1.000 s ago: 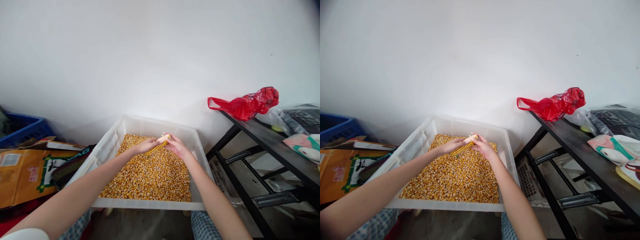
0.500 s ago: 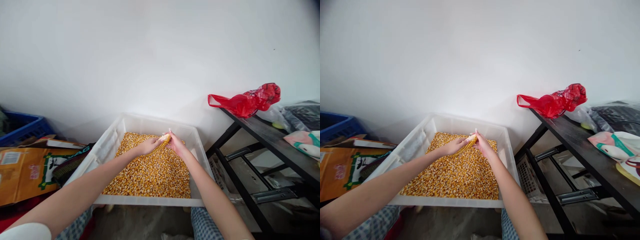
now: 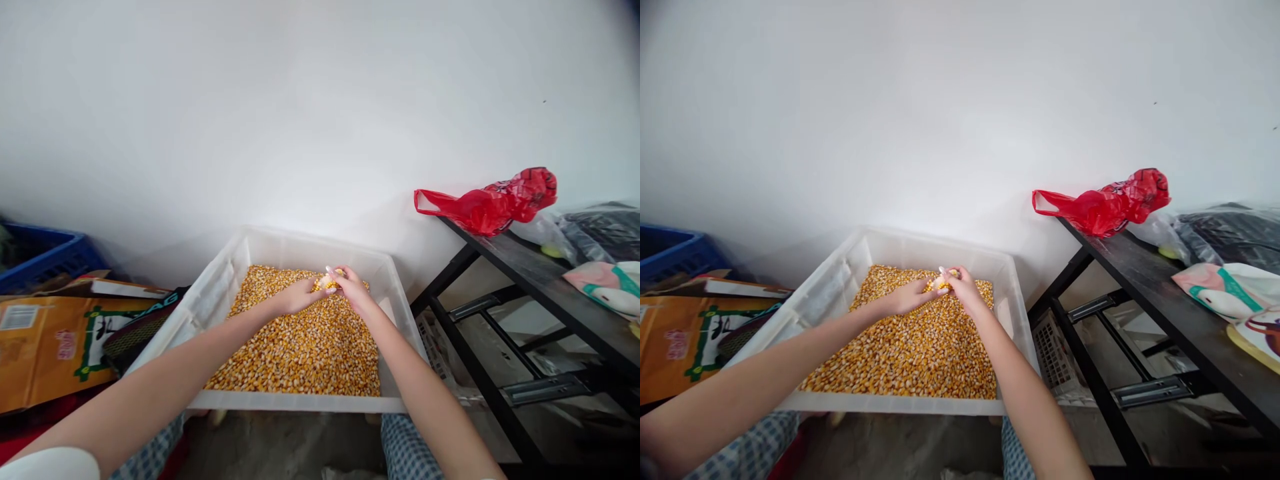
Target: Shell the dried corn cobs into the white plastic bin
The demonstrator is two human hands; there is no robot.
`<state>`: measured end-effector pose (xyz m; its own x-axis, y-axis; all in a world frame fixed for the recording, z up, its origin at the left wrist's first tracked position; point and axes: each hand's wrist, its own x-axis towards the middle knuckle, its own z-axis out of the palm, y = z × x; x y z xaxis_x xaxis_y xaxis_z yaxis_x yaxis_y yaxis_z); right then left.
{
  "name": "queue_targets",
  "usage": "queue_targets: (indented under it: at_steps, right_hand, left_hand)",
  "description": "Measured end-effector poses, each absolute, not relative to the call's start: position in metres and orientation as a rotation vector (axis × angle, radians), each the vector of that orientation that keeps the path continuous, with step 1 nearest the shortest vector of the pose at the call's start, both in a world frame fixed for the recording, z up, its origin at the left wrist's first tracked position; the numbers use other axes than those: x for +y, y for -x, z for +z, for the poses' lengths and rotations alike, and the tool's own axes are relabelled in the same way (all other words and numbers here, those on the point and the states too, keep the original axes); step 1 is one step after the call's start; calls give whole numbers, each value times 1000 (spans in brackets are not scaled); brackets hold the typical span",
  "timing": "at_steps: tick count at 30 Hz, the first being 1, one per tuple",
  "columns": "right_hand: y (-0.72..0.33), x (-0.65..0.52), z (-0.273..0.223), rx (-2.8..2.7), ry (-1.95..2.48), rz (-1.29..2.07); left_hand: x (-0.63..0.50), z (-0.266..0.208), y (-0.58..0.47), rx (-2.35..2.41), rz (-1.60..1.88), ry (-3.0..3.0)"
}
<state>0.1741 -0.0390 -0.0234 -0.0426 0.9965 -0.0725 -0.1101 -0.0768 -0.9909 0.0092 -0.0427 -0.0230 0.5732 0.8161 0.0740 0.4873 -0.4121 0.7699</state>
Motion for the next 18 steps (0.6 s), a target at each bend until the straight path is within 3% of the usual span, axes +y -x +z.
queue_targets:
  at_steps: [9, 18]
  right_hand:
    - [-192, -39, -16, -1218, 970, 1603]
    - [-168, -44, -25, -1267, 1204, 1180]
  left_hand:
    - [-37, -27, -6, 1032, 637, -1951]
    - [-42, -18, -3, 1000, 647, -1993]
